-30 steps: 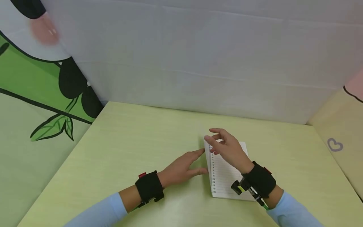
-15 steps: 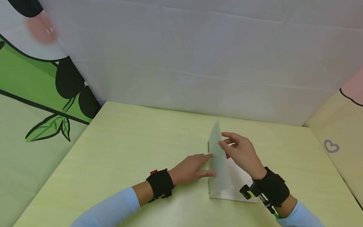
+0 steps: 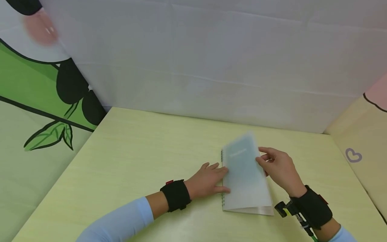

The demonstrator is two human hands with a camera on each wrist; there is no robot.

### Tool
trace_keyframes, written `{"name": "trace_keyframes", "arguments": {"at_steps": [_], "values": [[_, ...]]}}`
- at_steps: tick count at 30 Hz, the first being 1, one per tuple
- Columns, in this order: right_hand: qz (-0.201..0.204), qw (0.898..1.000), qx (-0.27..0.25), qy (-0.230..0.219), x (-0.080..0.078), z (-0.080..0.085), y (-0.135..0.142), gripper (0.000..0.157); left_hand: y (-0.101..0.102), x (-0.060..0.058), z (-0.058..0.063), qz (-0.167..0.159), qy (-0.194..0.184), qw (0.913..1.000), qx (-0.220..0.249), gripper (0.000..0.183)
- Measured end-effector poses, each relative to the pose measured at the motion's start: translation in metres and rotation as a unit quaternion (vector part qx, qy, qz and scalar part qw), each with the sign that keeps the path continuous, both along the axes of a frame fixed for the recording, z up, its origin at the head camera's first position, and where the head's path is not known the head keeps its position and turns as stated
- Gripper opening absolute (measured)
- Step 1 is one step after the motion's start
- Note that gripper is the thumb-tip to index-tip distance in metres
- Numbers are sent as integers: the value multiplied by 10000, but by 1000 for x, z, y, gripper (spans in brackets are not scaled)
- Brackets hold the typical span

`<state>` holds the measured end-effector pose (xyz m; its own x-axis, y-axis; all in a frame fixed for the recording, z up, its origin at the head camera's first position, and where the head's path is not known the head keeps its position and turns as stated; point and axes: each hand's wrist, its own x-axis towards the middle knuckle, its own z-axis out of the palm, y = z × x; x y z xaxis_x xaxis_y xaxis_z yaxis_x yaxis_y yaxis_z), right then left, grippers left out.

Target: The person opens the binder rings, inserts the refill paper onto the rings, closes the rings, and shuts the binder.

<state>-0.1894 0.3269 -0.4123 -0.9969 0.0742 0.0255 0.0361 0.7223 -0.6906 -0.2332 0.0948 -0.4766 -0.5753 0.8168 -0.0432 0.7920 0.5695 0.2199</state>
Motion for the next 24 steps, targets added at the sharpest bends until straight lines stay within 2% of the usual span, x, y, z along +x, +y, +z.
{"name": "trace_keyframes", "arguments": {"at_steps": [3,5,10,15,18,24], "values": [[-118,9990,426,86,2,-6,6,45,2,0,0,-41,158,9995,-278,64],[-92,9972,744,72,4,-4,7,43,4,0,0,-2,192,9987,-481,62],[-192,9917,1261,-166,4,-10,9,40,8,1,0,149,102,9966,-804,58],[-160,9884,1424,-502,-1,-36,20,39,14,2,2,247,-5,9954,-922,57],[-143,9873,1346,-833,-3,-50,26,39,16,3,3,298,-83,9945,-1004,57],[-318,9858,1132,-1202,-2,-64,31,40,19,6,4,350,-77,9934,-1091,57]]}}
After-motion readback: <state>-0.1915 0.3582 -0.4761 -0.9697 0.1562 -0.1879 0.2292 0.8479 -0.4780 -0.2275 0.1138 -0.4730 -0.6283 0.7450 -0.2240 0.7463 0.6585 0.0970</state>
